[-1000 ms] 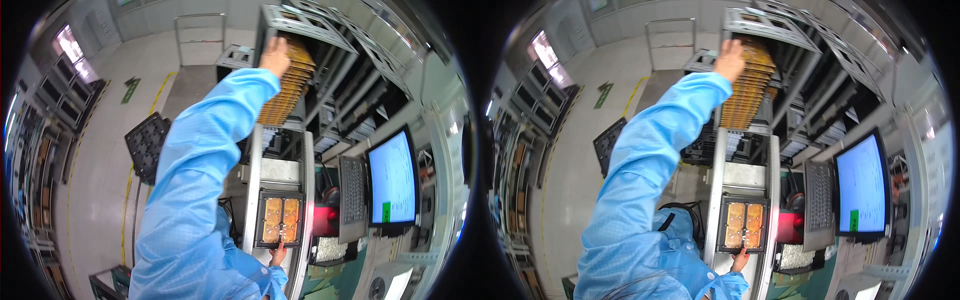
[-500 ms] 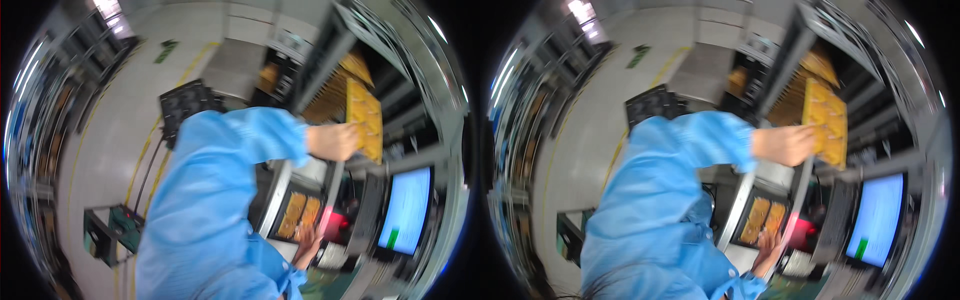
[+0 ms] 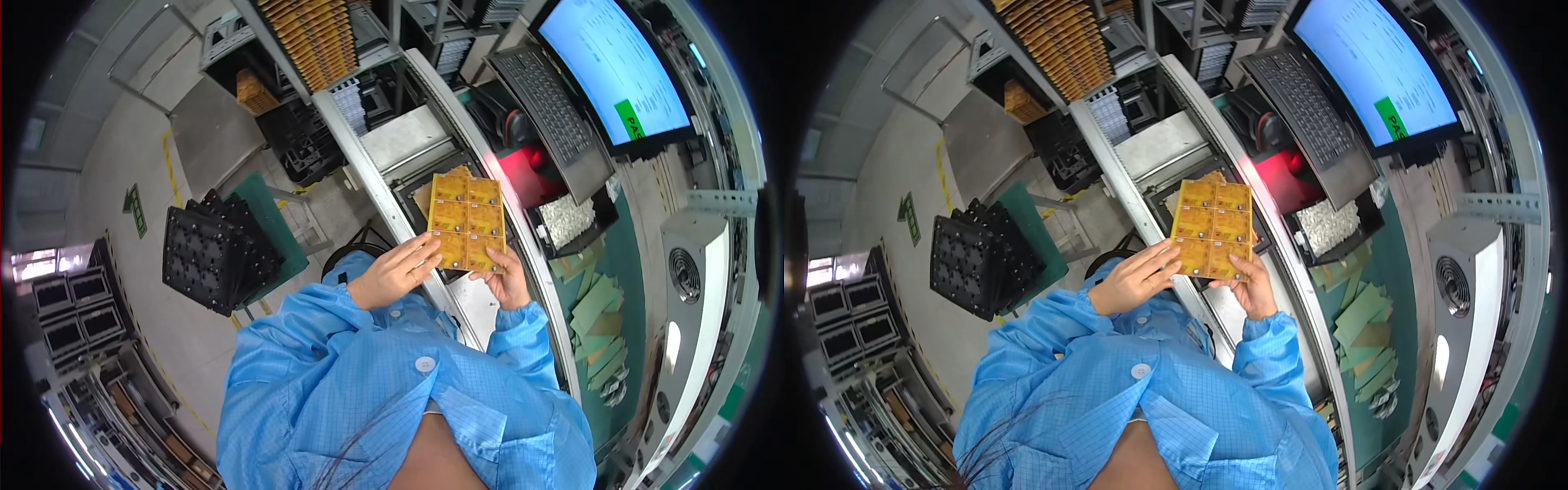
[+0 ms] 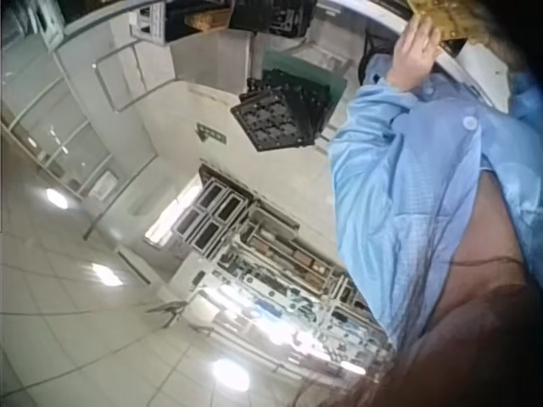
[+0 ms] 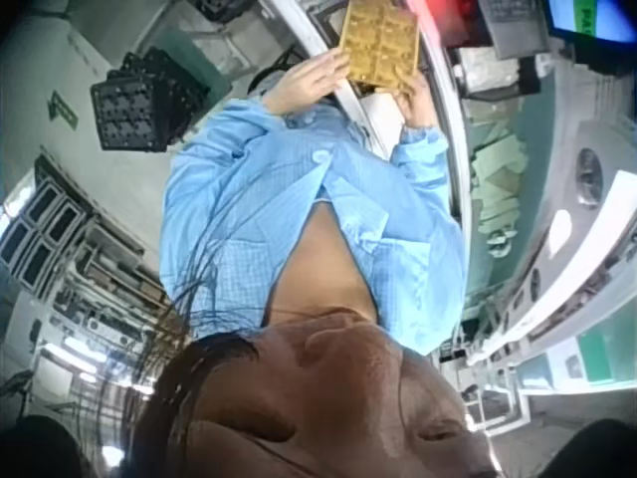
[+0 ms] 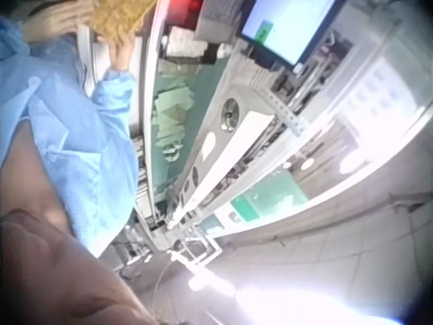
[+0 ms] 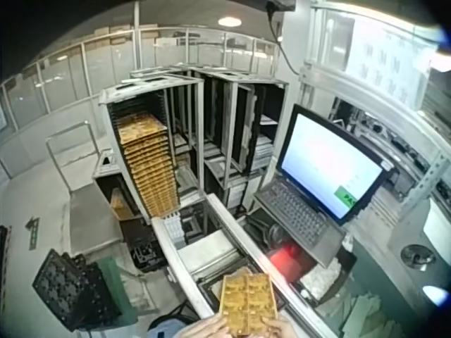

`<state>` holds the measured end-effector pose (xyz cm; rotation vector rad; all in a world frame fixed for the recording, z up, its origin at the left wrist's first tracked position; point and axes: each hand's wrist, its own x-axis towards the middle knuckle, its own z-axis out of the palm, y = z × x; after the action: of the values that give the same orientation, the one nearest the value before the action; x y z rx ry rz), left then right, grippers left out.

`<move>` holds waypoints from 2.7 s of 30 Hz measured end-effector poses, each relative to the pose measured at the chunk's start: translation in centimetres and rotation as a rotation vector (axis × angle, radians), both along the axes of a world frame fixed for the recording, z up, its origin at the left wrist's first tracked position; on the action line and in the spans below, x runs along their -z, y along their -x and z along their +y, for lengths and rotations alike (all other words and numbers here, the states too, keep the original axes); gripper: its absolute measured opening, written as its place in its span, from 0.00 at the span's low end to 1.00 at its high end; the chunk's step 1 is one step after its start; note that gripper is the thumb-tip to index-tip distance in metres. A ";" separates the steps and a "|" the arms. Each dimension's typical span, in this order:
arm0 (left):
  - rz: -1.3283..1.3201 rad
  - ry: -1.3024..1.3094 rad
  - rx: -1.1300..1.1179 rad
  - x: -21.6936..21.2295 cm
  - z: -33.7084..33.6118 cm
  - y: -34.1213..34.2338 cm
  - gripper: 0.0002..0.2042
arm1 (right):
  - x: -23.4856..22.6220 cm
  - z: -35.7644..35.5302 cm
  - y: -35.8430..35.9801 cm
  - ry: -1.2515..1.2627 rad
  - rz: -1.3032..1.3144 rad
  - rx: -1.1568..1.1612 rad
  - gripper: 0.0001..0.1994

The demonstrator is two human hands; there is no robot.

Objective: Placing PCB panels into frames and applying components on an assembly line.

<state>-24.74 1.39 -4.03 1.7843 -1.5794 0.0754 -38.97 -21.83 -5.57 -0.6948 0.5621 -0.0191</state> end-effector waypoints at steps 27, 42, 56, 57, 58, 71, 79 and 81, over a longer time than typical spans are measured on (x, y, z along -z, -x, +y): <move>0.357 -0.228 -0.578 4.8 6.6 2.9 0.14 | 4.7 -9.9 17.1 0.304 0.133 -0.057 0.29; 0.615 -0.379 -1.364 8.8 19.7 12.5 0.15 | 3.1 1.8 -2.0 0.622 -0.058 -0.681 0.26; 0.676 -0.327 -1.849 14.3 46.8 21.5 0.13 | 2.8 27.5 -18.4 0.449 -0.249 -0.404 0.19; 0.734 -0.268 -1.839 16.4 49.9 23.0 0.12 | 2.8 28.7 -18.5 0.451 -0.162 -0.335 0.19; 0.806 -0.297 -1.838 17.2 52.4 23.1 0.12 | 5.8 28.1 -18.1 0.530 -0.185 -0.339 0.20; 0.889 -0.334 -1.630 20.3 54.7 19.3 0.10 | 11.7 22.3 -7.5 0.586 0.052 -0.150 0.17; 0.991 -0.590 -1.533 23.0 51.0 28.1 0.10 | 14.5 13.5 -16.5 0.165 -0.045 0.353 0.18; 0.988 -0.594 -1.522 24.0 50.5 29.8 0.11 | 14.9 11.7 -15.7 0.217 -0.108 0.403 0.18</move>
<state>-54.51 51.93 -28.05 2.4388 0.6583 -0.5166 -23.23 -10.08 -20.43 -0.7764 0.5941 -0.4973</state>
